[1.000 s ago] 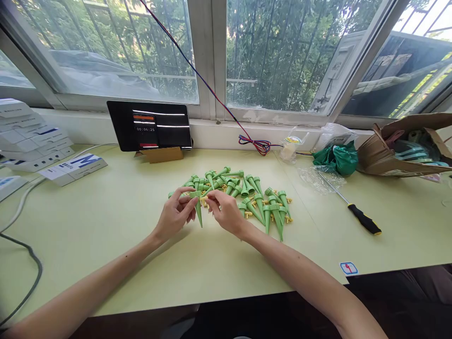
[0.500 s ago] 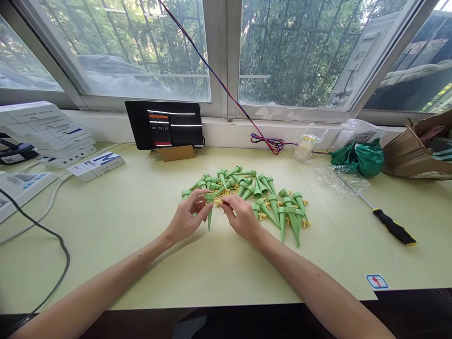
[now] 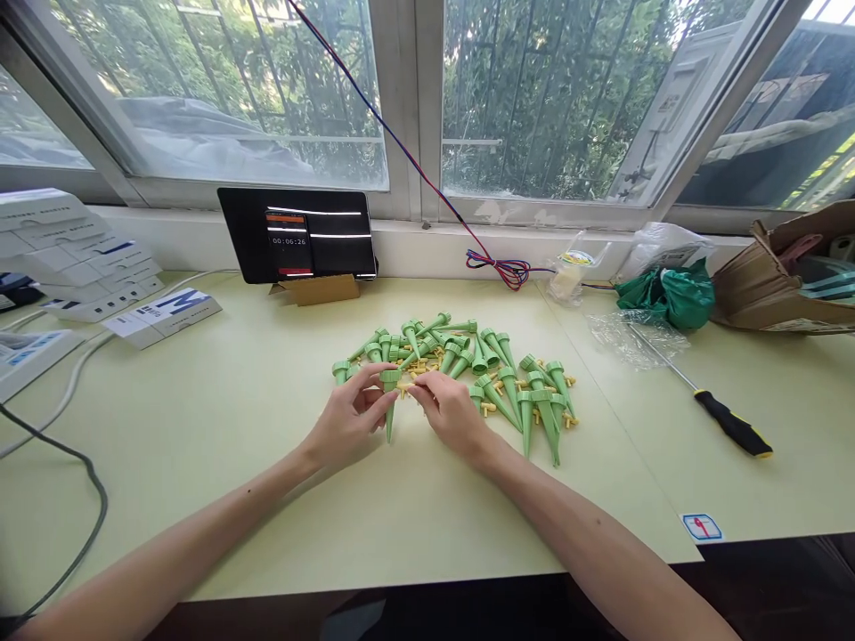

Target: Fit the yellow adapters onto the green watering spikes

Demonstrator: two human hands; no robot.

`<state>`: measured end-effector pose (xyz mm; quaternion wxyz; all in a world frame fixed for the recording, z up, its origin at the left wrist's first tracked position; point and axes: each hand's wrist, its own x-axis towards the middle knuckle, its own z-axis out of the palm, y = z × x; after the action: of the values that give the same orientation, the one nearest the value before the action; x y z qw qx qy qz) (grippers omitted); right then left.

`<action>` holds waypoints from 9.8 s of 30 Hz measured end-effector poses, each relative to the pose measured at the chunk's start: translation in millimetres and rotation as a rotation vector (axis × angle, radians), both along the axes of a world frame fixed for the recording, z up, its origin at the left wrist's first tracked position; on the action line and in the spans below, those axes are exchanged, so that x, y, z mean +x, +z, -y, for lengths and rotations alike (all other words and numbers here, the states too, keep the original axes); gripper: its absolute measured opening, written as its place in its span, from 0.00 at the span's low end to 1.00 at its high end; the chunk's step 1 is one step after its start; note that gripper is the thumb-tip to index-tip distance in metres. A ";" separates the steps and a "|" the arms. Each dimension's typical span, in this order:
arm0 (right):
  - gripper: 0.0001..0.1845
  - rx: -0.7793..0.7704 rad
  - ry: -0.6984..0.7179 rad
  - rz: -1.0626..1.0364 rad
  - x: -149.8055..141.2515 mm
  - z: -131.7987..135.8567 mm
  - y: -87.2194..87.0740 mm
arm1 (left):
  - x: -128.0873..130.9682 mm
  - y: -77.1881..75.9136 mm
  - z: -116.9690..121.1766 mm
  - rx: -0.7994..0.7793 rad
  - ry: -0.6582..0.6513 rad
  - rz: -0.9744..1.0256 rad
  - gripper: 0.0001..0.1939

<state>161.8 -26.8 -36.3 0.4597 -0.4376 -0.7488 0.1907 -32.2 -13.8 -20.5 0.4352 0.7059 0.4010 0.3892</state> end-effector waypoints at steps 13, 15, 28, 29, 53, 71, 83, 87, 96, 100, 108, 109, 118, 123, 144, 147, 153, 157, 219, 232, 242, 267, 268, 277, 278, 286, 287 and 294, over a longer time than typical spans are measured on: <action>0.11 -0.018 0.056 0.022 3.9 -0.9 -3.6 | -1.1 2.5 -0.8 -0.007 -0.021 -0.018 0.20; 0.13 -0.036 0.049 0.056 4.4 -0.5 -2.1 | -1.0 3.1 -0.6 0.010 -0.022 -0.025 0.19; 0.12 -0.034 0.055 0.065 4.9 0.3 -1.6 | -1.3 3.9 -0.5 0.093 -0.036 -0.092 0.17; 0.13 -0.039 0.055 0.080 5.2 0.6 -1.0 | -1.2 4.0 -0.3 0.112 -0.034 -0.107 0.17; 0.17 -0.059 0.103 0.113 6.3 1.4 -1.0 | -1.8 -0.8 -0.8 0.271 -0.039 -0.144 0.15; 0.07 -0.040 0.105 0.048 5.9 1.3 -0.2 | 0.0 2.5 0.7 0.197 -0.029 -0.116 0.16; 0.08 -0.058 0.100 0.059 5.3 0.7 1.0 | -0.6 -0.1 0.1 0.213 -0.003 -0.173 0.17; 0.09 -0.061 0.094 0.073 5.3 1.3 0.8 | 0.9 -0.4 1.8 0.191 0.007 -0.172 0.18; 0.13 -0.080 0.089 0.145 4.6 2.4 1.9 | -0.3 -2.4 7.3 0.267 0.016 -0.237 0.16; 0.16 -0.075 0.110 0.191 3.6 1.9 0.8 | -1.2 -2.7 9.0 0.341 -0.002 -0.330 0.13; 0.16 -0.092 0.113 0.332 4.5 0.3 0.2 | -0.4 -1.7 9.8 0.302 -0.021 -0.423 0.13; 0.16 -0.093 0.108 0.356 5.0 0.1 0.5 | -0.2 -1.9 9.5 0.303 -0.017 -0.432 0.13; 0.14 -0.103 0.096 0.530 6.6 1.1 5.3 | -2.6 -4.7 4.3 0.308 -0.034 -0.485 0.13; 0.11 -0.086 0.109 0.552 8.2 0.8 5.9 | -3.8 -5.4 3.6 0.335 -0.052 -0.495 0.12; 0.15 0.023 0.048 0.403 14.4 -1.8 9.3 | 15.6 -9.7 14.7 0.228 -0.036 -0.386 0.11; 0.15 0.034 0.039 0.402 14.2 -1.4 9.6 | 16.0 -10.2 15.3 0.227 -0.046 -0.366 0.12; 0.10 0.014 -0.150 0.446 34.2 -14.7 30.7 | 11.9 -11.5 15.6 0.224 -0.077 -0.366 0.16; 0.13 -0.157 -0.407 0.594 66.8 -39.6 52.7 | 12.8 -11.2 20.5 0.212 -0.173 -0.337 0.17; 0.35 -0.606 -0.441 0.904 55.7 -107.9 35.0 | 93.3 -3.1 -128.1 0.433 0.079 -1.053 0.32; 0.33 -0.554 -0.349 0.898 31.1 -111.5 36.4 | 67.9 -0.6 -119.6 0.447 0.077 -1.067 0.25; 0.30 -0.555 -0.344 0.887 11.4 -108.7 35.5 | 49.8 3.7 -112.3 0.428 0.078 -1.070 0.25; 0.41 -0.530 -0.350 0.819 -12.3 -90.5 35.2 | 40.0 10.1 -175.7 0.327 0.081 -1.117 0.25; 0.40 -0.529 -0.345 0.816 -12.6 -90.0 35.7 | 39.8 10.1 -174.6 0.327 0.084 -1.124 0.25; 0.35 -0.545 -0.336 0.774 -18.3 -84.6 37.5 | 22.8 20.2 -146.9 0.367 0.034 -1.123 0.27; 0.34 -0.544 -0.334 0.769 -19.1 -84.0 37.5 | 20.5 20.4 -144.4 0.374 0.022 -1.113 0.26; 0.33 -0.552 -0.315 0.732 -28.4 -81.3 38.1 | 5.3 22.0 -130.4 0.389 -0.034 -1.036 0.25; 0.33 -0.550 -0.315 0.729 -29.8 -81.2 38.1 | 3.9 22.3 -129.2 0.391 -0.038 -1.029 0.25; 0.33 -0.545 -0.301 0.728 -34.8 -82.0 36.9 | -1.6 21.1 -127.7 0.397 -0.051 -0.983 0.26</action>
<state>127.0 55.2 0.6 0.0588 -0.6840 -0.7124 0.1458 -33.7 113.9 0.6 0.0633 0.8834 0.4590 0.0701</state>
